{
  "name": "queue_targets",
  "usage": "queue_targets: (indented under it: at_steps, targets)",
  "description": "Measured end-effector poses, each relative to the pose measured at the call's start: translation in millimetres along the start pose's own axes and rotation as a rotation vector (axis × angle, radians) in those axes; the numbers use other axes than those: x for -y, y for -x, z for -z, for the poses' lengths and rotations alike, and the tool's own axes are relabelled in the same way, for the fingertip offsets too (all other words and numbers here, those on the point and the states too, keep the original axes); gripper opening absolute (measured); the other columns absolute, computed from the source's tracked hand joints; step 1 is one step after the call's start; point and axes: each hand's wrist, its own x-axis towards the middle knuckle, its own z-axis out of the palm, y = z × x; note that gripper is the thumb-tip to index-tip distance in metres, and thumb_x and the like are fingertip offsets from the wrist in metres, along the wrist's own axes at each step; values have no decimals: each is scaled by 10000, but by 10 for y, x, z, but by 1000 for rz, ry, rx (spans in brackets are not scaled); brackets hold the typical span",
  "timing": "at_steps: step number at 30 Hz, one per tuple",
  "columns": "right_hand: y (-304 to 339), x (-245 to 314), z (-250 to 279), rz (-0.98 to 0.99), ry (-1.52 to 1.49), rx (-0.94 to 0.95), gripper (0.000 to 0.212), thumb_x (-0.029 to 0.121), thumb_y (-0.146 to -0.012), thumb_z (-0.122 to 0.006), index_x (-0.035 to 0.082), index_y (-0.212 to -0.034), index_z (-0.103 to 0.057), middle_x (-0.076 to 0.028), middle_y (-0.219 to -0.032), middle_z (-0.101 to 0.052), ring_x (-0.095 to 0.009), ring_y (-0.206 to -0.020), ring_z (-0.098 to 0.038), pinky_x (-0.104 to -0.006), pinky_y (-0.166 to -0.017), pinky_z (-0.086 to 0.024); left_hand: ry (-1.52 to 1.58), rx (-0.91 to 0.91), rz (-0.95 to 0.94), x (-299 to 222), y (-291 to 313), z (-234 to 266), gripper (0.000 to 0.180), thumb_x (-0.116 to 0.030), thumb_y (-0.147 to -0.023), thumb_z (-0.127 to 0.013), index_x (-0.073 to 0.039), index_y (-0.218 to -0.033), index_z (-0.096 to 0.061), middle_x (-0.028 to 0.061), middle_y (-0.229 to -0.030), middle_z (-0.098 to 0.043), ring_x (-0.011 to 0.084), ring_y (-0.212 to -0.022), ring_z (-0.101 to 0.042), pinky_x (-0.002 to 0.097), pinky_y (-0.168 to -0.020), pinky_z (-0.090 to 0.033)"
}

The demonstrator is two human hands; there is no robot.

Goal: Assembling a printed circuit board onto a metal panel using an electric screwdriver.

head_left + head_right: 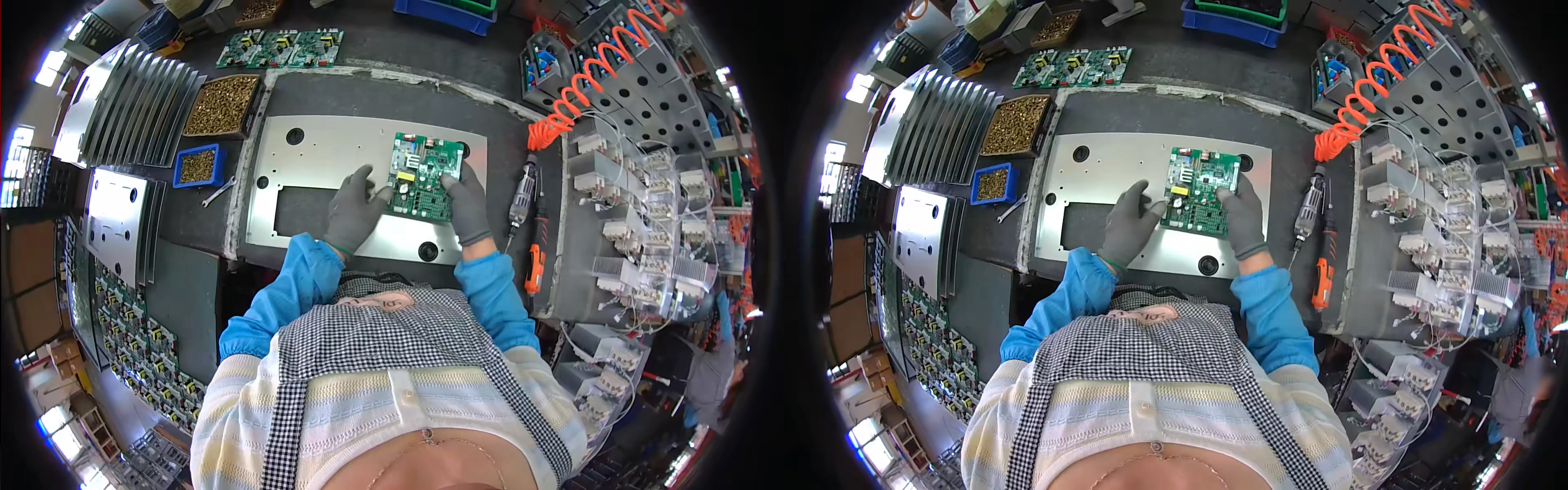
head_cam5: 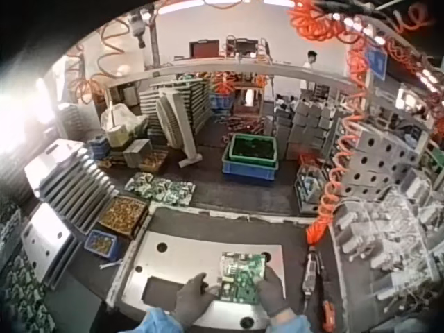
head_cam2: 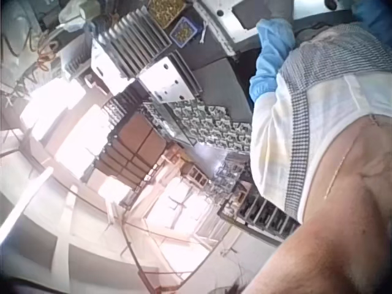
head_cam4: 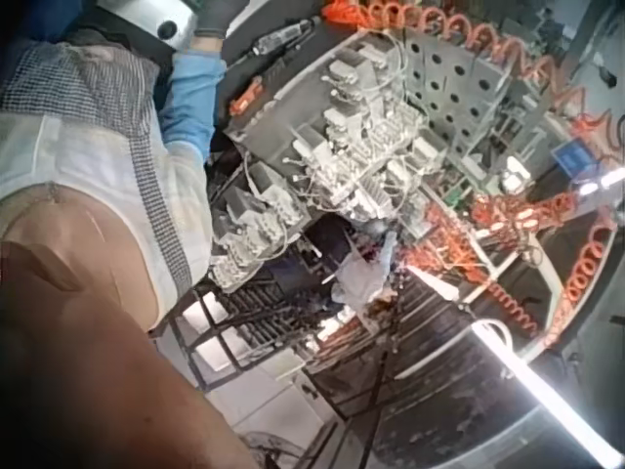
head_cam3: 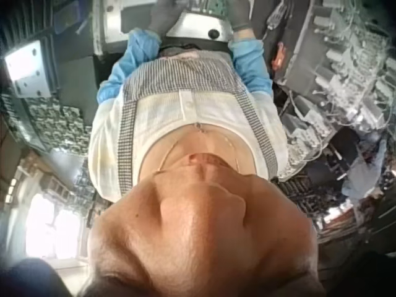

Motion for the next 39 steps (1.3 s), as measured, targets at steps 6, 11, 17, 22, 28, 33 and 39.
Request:
queue_targets:
  at_steps: [6, 11, 17, 22, 28, 33, 39]
  targets:
    - [-524, -318, -74, -32, -77, 45, 437, 28, -935, -565, -9, -1370, -557, -78, -1179, -673, -171, -1040, -635, -307, -944, -484, 600, 482, 678, 279, -149, -74, 372, -233, -1005, -598, 16, -1279, -621, 42, -908, -666, 92, -743, -595, 254, -659, -527]
    - [-583, -352, -206, -17, 347, -110, 388, 101, -932, -621, 13, -1310, -617, -81, -1100, -705, -180, -976, -668, -316, -877, -520, 747, 470, 781, 481, -216, -123, 332, -178, -998, -597, 30, -1255, -623, 69, -928, -688, 125, -760, -647, 267, -660, -550]
    - [-526, -252, -256, 61, 770, -251, 321, 209, -895, -671, 76, -1187, -687, -119, -967, -728, -246, -866, -694, -375, -803, -526, 738, 428, 854, 442, -244, -105, 344, -156, -987, -604, 38, -1271, -616, 100, -984, -712, 159, -814, -689, 292, -700, -584]
    - [-568, -308, -214, 38, 710, -246, 332, 205, -904, -678, 66, -1206, -679, -103, -955, -720, -212, -855, -683, -352, -800, -524, 733, 428, 883, 432, -267, -75, 403, -154, -982, -616, 67, -1317, -577, 115, -1022, -714, 176, -854, -696, 299, -728, -590]
    - [-560, -308, -197, 47, 787, -246, 325, 205, -910, -680, 51, -1197, -677, -85, -905, -701, -194, -807, -663, -342, -767, -518, 780, 390, 886, 495, -224, -97, 471, -157, -983, -629, 82, -1373, -519, 155, -1065, -710, 208, -897, -702, 313, -744, -594]
    - [-575, -375, -145, 80, 806, -261, 321, 199, -911, -678, 53, -1197, -676, -85, -912, -698, -196, -810, -664, -345, -766, -518, 762, 395, 892, 446, -250, -94, 476, -148, -984, -627, 83, -1382, -505, 165, -1077, -708, 217, -906, -706, 317, -753, -600]
    - [-545, -344, -174, 63, 771, -258, 328, 196, -907, -686, 53, -1202, -672, -85, -917, -696, -189, -811, -662, -345, -771, -518, 754, 401, 903, 453, -260, -81, 463, -141, -983, -623, 80, -1374, -509, 160, -1078, -708, 214, -898, -704, 314, -760, -602]
